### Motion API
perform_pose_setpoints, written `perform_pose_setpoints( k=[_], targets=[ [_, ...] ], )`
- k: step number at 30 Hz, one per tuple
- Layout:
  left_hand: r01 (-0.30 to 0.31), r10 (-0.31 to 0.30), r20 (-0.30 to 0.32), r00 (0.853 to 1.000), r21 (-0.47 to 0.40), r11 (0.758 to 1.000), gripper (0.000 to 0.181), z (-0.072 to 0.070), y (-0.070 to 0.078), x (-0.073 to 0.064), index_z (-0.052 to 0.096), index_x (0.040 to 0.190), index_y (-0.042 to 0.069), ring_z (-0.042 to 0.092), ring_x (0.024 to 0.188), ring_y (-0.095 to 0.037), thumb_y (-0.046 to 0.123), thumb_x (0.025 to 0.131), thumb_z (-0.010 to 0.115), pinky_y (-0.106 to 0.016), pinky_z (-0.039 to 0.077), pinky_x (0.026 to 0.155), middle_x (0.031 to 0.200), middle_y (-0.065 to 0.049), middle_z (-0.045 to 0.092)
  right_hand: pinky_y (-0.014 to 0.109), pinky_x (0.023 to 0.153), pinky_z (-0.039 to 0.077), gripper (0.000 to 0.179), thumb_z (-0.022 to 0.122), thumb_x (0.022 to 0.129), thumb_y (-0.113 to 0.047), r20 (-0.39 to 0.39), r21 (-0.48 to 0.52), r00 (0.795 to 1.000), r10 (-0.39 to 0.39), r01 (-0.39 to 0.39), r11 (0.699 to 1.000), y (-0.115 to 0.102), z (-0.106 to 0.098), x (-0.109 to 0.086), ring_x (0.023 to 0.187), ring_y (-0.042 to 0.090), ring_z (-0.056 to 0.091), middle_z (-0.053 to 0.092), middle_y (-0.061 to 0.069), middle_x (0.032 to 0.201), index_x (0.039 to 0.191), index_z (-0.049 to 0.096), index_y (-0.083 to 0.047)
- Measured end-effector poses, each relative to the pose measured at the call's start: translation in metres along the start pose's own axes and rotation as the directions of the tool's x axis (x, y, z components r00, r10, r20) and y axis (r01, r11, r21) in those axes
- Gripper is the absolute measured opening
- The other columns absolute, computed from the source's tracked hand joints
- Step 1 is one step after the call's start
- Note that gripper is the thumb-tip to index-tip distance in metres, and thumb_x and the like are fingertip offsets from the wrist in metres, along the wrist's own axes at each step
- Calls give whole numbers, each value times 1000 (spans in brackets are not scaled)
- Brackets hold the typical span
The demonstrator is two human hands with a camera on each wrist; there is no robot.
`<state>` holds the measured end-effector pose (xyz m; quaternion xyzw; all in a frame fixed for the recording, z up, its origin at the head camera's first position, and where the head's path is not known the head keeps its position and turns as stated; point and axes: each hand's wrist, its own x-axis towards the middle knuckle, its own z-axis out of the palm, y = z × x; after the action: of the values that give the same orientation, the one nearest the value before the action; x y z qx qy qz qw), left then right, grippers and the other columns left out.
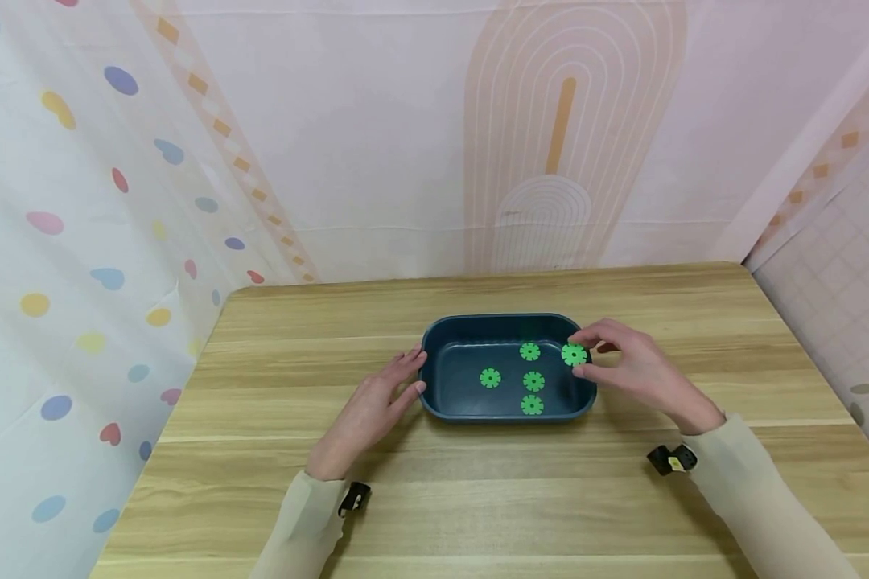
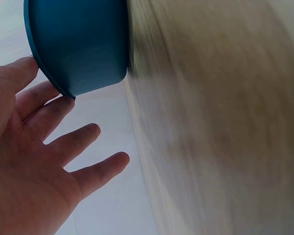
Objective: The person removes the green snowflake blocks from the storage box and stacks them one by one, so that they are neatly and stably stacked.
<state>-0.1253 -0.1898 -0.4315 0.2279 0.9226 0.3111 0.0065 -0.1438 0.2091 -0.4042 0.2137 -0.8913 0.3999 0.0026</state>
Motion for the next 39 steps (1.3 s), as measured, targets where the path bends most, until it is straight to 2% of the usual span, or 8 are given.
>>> perform_pose_setpoints(
  k=[5,11,15,20,27,31,39],
  targets=[
    [1,-1,0,1000,2,1000,49,0,0,0,51,152,3,37,148,-40,24,108,58,-55,35,118,161,-12,41,36,94,54,33,82,91,-12,-16,7,1000,9,-9,1000,2,-4,-4,107,31,64,69,6,119,121,71,-7],
    [1,-1,1,1000,5,1000,49,0,0,-1,51,152,4,37,148,-40,24,108,58,-55,35,118,161,-12,42,26,92,53,31,82,91,-10,-48,5,999,-18,18,1000,5,-7,-9,105,26,63,69,6,118,120,72,-6],
    [0,0,1,1000,11,1000,49,0,0,-1,50,152,4,38,148,-40,24,109,58,-55,35,118,161,-12,41,19,90,51,30,81,90,-8,-71,3,997,-28,28,1000,7,-9,-12,105,27,63,69,7,117,118,72,-5],
    [-8,8,-2,1000,12,1000,49,0,-1,-1,50,152,3,39,147,-40,23,108,58,-54,35,117,161,-12,42,18,90,51,29,81,91,-11,-77,1,997,4,-3,1000,8,-13,-15,106,29,63,69,7,119,119,72,-6],
    [-8,8,-1,1000,8,1000,49,0,-1,-1,50,153,4,38,147,-41,24,108,58,-55,35,118,161,-12,41,11,87,48,30,83,89,-9,-122,-8,992,-21,20,1000,13,-16,-19,101,3,58,69,7,117,117,73,-5],
    [-4,4,0,1000,5,1000,50,0,0,-1,49,153,4,38,148,-41,24,109,57,-55,35,118,161,-12,41,11,86,48,31,83,88,-5,-143,6,989,-25,26,1000,17,-19,-22,98,-2,56,68,8,114,116,73,-3],
    [-1,1,2,1000,5,1000,50,0,-1,-1,48,154,5,37,148,-40,25,109,57,-55,34,118,161,-12,40,13,86,47,32,82,89,-7,-148,9,989,30,-29,1000,22,-29,-29,100,6,57,67,8,116,120,72,-4]
  ],
)
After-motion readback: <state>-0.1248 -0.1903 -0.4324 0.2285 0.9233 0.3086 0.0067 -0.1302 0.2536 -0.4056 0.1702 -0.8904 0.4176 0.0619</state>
